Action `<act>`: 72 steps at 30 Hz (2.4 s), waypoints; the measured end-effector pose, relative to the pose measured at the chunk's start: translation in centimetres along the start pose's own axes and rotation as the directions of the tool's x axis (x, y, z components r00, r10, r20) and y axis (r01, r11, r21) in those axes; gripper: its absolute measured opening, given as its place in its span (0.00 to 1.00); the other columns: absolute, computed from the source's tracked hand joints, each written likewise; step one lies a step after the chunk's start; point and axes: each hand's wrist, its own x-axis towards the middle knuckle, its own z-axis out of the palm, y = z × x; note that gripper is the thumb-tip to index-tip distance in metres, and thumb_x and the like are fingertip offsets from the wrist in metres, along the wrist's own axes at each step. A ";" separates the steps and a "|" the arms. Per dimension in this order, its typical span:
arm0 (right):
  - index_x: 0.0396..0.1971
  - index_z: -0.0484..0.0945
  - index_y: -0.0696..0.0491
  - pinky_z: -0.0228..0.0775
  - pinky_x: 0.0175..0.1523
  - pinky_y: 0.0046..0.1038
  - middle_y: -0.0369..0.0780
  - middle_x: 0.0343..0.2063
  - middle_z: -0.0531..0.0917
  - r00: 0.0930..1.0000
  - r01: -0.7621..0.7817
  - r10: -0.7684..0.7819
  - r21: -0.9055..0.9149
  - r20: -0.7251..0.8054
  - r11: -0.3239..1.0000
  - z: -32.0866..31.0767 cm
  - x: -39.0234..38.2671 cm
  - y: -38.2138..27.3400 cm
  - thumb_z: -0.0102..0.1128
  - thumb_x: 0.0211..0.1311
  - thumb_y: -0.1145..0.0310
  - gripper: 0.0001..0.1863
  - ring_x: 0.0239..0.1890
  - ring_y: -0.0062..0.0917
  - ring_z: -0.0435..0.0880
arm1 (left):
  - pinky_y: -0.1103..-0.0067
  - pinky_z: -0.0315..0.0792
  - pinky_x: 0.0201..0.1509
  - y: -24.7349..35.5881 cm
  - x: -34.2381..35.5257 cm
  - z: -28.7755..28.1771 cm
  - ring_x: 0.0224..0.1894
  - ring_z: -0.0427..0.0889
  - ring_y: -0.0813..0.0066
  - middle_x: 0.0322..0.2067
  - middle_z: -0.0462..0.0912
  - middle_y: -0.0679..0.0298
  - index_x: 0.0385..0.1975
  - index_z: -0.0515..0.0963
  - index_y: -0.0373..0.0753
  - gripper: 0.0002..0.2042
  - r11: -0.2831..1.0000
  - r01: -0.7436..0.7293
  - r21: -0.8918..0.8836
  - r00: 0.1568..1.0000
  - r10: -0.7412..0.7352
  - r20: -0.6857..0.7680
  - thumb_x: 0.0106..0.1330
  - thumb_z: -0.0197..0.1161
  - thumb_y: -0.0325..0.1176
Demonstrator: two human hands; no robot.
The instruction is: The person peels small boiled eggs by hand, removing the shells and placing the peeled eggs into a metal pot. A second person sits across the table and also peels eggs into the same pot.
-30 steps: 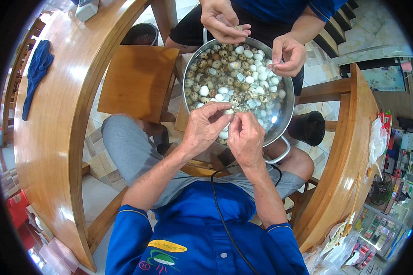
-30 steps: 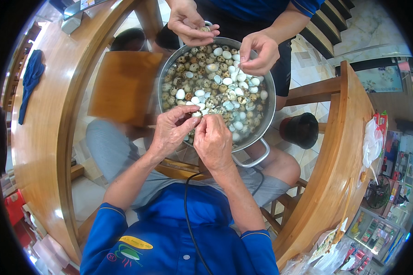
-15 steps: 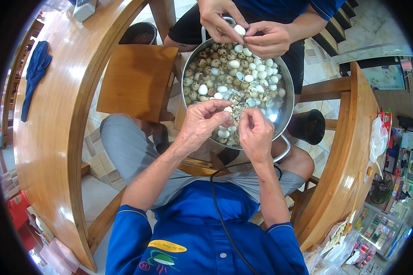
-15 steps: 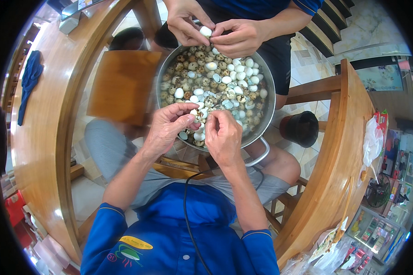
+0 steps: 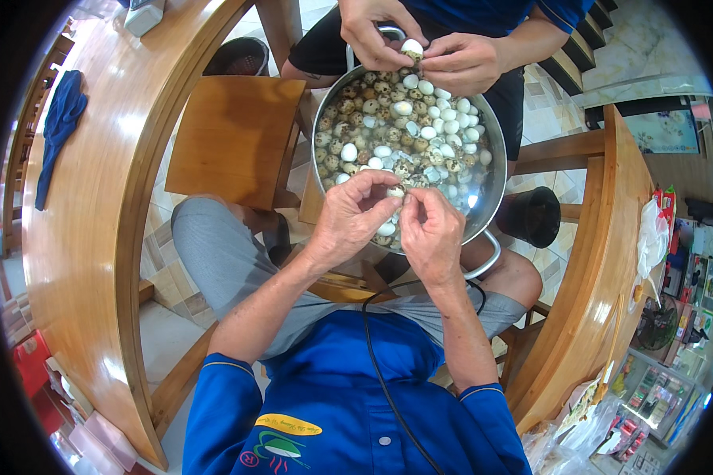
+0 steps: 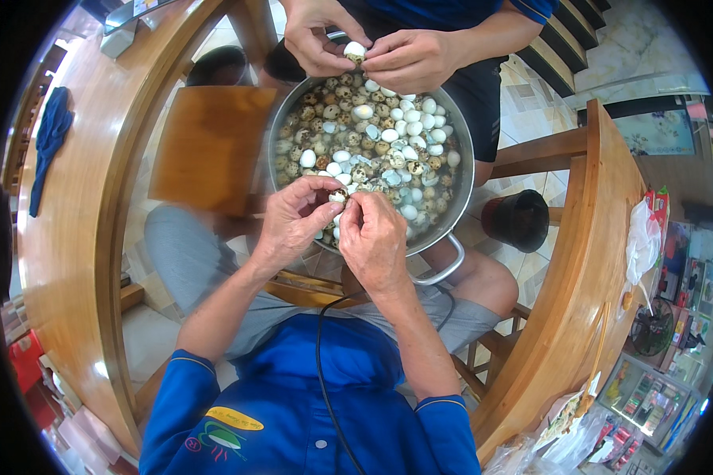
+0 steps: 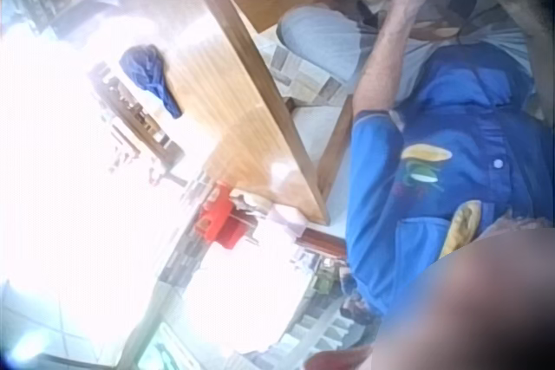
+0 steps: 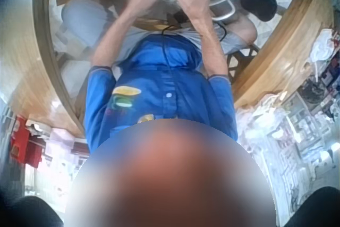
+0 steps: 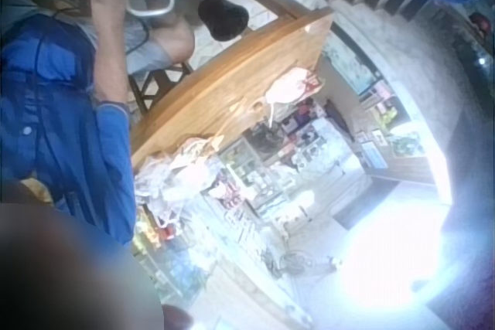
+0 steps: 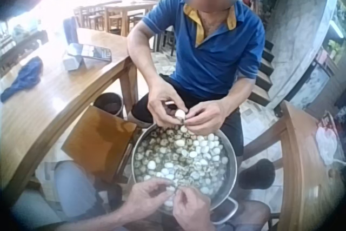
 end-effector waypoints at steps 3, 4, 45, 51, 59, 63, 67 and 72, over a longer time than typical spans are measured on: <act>0.23 0.70 0.59 0.65 0.23 0.31 0.44 0.18 0.74 1.000 -0.012 0.012 0.000 -0.013 1.000 0.1 0.0 0.1 0.54 0.47 0.81 0.03 0.18 0.36 0.75 | 0.87 0.68 0.37 0.0 -0.1 -0.1 0.33 0.72 0.86 0.31 0.76 0.68 0.40 0.73 0.33 0.11 1.000 0.002 0.019 1.000 -0.003 0.010 0.57 0.59 0.22; 0.23 0.70 0.59 0.65 0.23 0.31 0.44 0.17 0.74 1.000 -0.027 0.027 0.004 -0.010 1.000 0.1 0.0 0.1 0.54 0.47 0.81 0.03 0.18 0.35 0.75 | 0.87 0.69 0.37 0.0 0.0 -0.1 0.33 0.73 0.86 0.32 0.76 0.67 0.41 0.73 0.33 0.11 1.000 0.011 0.020 1.000 -0.011 0.014 0.57 0.59 0.22; 0.34 0.72 0.62 0.69 0.34 0.30 0.47 0.28 0.76 0.993 0.020 -0.033 0.109 0.115 0.994 -0.3 0.3 1.9 0.49 0.49 0.80 0.10 0.29 0.36 0.77 | 0.77 0.73 0.41 0.4 0.7 -1.3 0.38 0.75 0.76 0.39 0.75 0.60 0.42 0.72 0.32 0.11 0.909 0.241 -0.339 0.970 -0.229 0.075 0.59 0.53 0.22; 0.30 0.74 0.63 0.71 0.32 0.25 0.45 0.28 0.77 0.996 -0.067 0.047 0.258 0.082 0.964 0.1 0.5 0.3 0.55 0.53 0.76 0.06 0.28 0.30 0.79 | 0.83 0.72 0.38 0.5 0.8 -0.7 0.32 0.76 0.80 0.29 0.78 0.63 0.36 0.73 0.32 0.09 0.939 0.162 -0.303 0.985 -0.174 -0.011 0.57 0.59 0.27; 0.30 0.73 0.62 0.69 0.30 0.31 0.47 0.26 0.76 0.990 0.141 -0.140 0.086 -0.012 0.986 0.7 0.0 0.9 0.51 0.51 0.81 0.05 0.26 0.38 0.77 | 0.85 0.71 0.35 0.2 0.2 -0.2 0.30 0.74 0.84 0.28 0.77 0.66 0.35 0.73 0.34 0.07 0.993 0.038 -0.109 0.998 -0.043 -0.041 0.57 0.59 0.25; 0.27 0.72 0.61 0.68 0.26 0.31 0.46 0.24 0.76 0.991 0.129 -0.128 0.016 -0.042 0.992 1.0 -0.1 1.2 0.52 0.51 0.81 0.03 0.23 0.37 0.77 | 0.82 0.73 0.38 0.5 0.1 -0.2 0.32 0.75 0.81 0.29 0.77 0.64 0.35 0.72 0.33 0.07 0.998 0.056 -0.024 0.998 -0.057 -0.034 0.57 0.57 0.23; 0.26 0.71 0.60 0.66 0.26 0.33 0.46 0.22 0.75 0.997 0.078 -0.078 -0.003 -0.013 0.997 0.8 0.1 1.9 0.52 0.51 0.80 0.01 0.22 0.39 0.76 | 0.81 0.73 0.37 0.7 0.3 -0.2 0.31 0.76 0.80 0.30 0.77 0.63 0.35 0.72 0.32 0.06 0.979 0.067 -0.193 0.998 -0.066 0.010 0.58 0.55 0.22; 0.27 0.71 0.60 0.67 0.28 0.34 0.47 0.24 0.75 0.999 0.037 -0.036 -0.076 0.006 0.996 0.2 0.4 2.9 0.52 0.51 0.79 0.03 0.25 0.40 0.76 | 0.82 0.73 0.37 0.7 0.5 -0.4 0.30 0.76 0.79 0.31 0.77 0.61 0.37 0.73 0.31 0.08 0.964 0.174 -0.204 0.985 -0.170 0.034 0.58 0.53 0.22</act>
